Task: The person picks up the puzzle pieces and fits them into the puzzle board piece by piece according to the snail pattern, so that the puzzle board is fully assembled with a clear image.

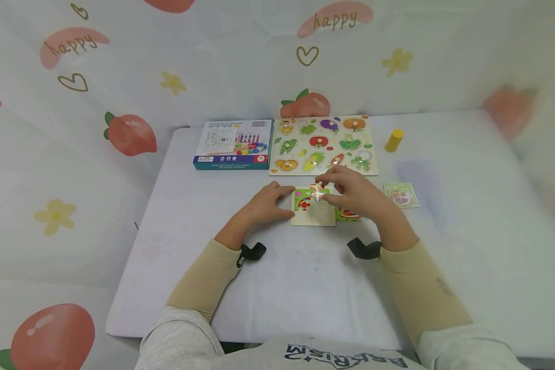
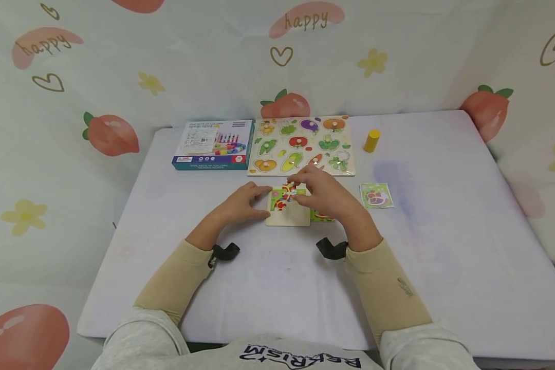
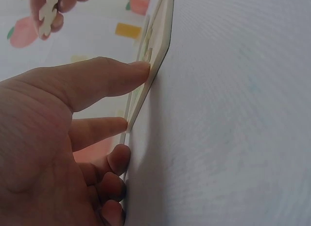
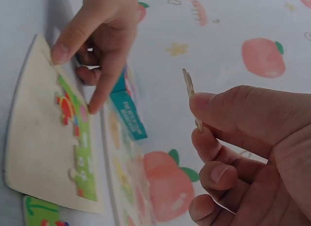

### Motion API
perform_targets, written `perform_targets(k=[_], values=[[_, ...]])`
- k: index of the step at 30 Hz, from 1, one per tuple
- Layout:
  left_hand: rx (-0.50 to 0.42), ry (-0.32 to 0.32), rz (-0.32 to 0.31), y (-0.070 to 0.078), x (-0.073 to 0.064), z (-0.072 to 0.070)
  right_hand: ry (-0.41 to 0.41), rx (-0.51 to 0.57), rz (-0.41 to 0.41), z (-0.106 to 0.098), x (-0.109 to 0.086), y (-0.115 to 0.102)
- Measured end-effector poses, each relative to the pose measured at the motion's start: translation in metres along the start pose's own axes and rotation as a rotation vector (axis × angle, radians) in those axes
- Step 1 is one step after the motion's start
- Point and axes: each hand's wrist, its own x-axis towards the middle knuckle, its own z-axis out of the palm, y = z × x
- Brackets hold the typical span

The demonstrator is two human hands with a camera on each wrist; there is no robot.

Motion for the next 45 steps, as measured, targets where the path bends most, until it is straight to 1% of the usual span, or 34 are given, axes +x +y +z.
perform_targets(k=[9, 14, 18, 25, 35, 45], values=[[-0.003, 0.002, 0.006, 0.000, 0.001, 0.000, -0.075, 0.012, 0.095, 0.018, 0.015, 0.014], [-0.014, 0.009, 0.010, 0.000, 0.000, 0.000, -0.103, -0.004, 0.105, 0.027, 0.020, 0.021], [-0.013, 0.011, 0.005, 0.001, 0.000, 0.000, -0.108, -0.009, 0.114, 0.030, 0.022, 0.023], [-0.011, 0.001, -0.008, 0.002, -0.001, -0.001, -0.133, -0.021, 0.146, 0.036, 0.025, 0.027], [-0.022, -0.001, -0.013, 0.004, -0.002, -0.002, -0.145, -0.077, 0.140, 0.042, 0.026, 0.031], [-0.020, -0.001, -0.014, 0.003, -0.001, -0.002, -0.134, -0.118, 0.130, 0.046, 0.027, 0.031]])
